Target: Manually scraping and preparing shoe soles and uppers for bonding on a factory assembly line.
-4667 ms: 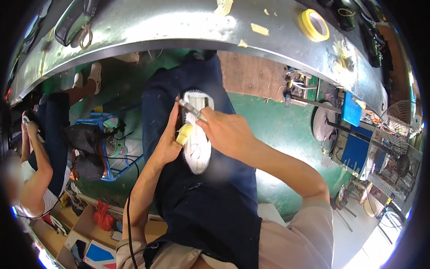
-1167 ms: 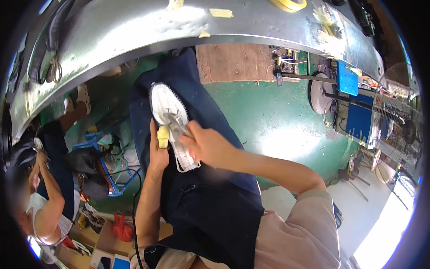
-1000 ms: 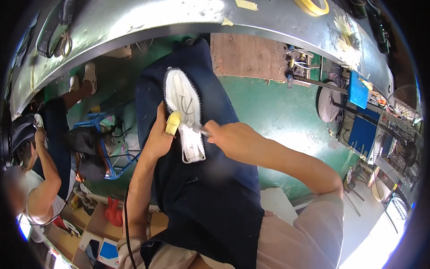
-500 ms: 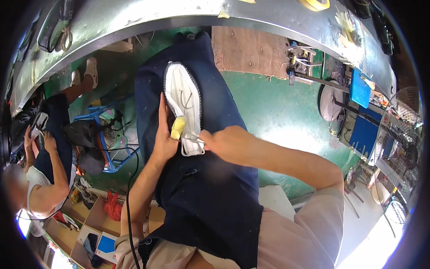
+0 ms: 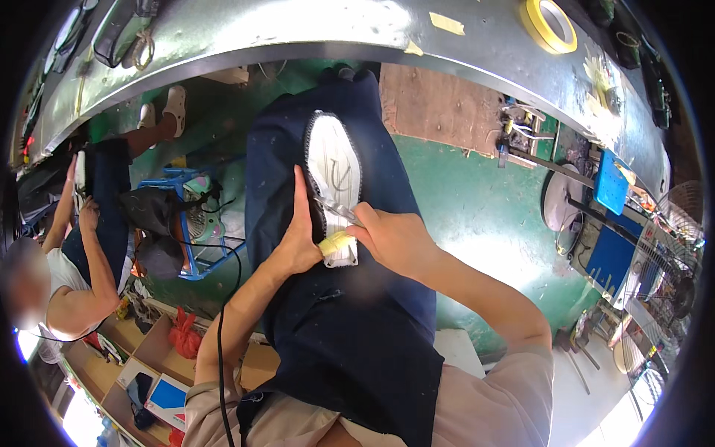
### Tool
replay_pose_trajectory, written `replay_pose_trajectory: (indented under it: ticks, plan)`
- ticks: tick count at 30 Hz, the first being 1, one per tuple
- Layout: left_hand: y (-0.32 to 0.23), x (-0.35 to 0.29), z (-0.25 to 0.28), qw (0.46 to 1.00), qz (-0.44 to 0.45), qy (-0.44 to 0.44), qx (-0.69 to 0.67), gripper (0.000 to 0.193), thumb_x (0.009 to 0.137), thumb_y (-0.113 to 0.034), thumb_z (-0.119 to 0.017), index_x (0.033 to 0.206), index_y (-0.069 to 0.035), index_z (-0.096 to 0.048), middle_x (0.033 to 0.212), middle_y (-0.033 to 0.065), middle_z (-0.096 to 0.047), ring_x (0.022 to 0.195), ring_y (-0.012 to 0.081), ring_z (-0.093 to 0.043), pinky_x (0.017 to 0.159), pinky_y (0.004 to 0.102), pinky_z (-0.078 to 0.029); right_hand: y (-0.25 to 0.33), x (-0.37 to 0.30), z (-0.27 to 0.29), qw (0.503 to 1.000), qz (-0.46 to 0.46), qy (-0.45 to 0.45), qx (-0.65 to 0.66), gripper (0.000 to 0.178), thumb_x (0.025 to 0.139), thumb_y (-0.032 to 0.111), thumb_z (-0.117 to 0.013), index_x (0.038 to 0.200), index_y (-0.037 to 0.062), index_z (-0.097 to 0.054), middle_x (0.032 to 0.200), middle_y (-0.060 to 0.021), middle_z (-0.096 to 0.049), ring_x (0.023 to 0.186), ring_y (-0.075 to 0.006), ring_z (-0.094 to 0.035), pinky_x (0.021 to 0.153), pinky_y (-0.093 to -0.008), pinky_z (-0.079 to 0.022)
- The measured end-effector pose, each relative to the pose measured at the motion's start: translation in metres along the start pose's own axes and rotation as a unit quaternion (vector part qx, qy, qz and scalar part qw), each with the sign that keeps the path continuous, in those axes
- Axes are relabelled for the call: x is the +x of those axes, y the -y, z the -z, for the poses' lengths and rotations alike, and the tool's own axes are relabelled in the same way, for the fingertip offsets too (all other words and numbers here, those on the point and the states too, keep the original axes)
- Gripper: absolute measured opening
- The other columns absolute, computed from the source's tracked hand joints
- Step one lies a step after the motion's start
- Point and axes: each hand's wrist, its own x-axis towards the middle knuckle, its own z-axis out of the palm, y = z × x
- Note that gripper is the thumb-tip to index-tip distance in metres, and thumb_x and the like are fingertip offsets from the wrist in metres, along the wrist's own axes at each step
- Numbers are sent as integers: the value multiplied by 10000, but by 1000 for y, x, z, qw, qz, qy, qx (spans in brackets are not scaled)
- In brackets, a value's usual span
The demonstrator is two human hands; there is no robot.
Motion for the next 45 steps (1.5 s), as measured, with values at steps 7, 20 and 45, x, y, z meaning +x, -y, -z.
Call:
replay_pose_trajectory:
  ticks: [7, 20, 45]
  plan:
    - [2, 47, 15, 886, 111, -156, -423, 603, 1184, -281, -475, 1719, -54, -312, 1624, 146, -519, 1472, 262, -525, 1248, 398, -388, -8, 42, 56, 809, -265, 229, 472, 467, 1182, 370, -435, 1355, -29, -605, 1192, -186, -747, 996, -220, -753, 782, -374, -651]
    - [3, 59, 13, 892, 122, -151, -409, 488, 1074, -21, -427, 1551, 21, -521, 1378, 118, -670, 1259, 207, -640, 1090, 332, -502, 27, 31, -29, 934, -197, -46, 293, 307, 1158, 307, -509, 1076, 12, -510, 712, -167, -657, 656, -379, -696, 609, -497, -522]
    - [8, 41, 9, 837, 189, -157, -489, 748, 1105, -680, -462, 1562, -91, -518, 1442, 135, -659, 1215, 269, -702, 1058, 465, -582, -35, 90, 177, 886, -49, -329, -324, 362, 1045, 274, -702, 1343, 72, -656, 1226, -178, -734, 1073, -408, -713, 951, -509, -537]
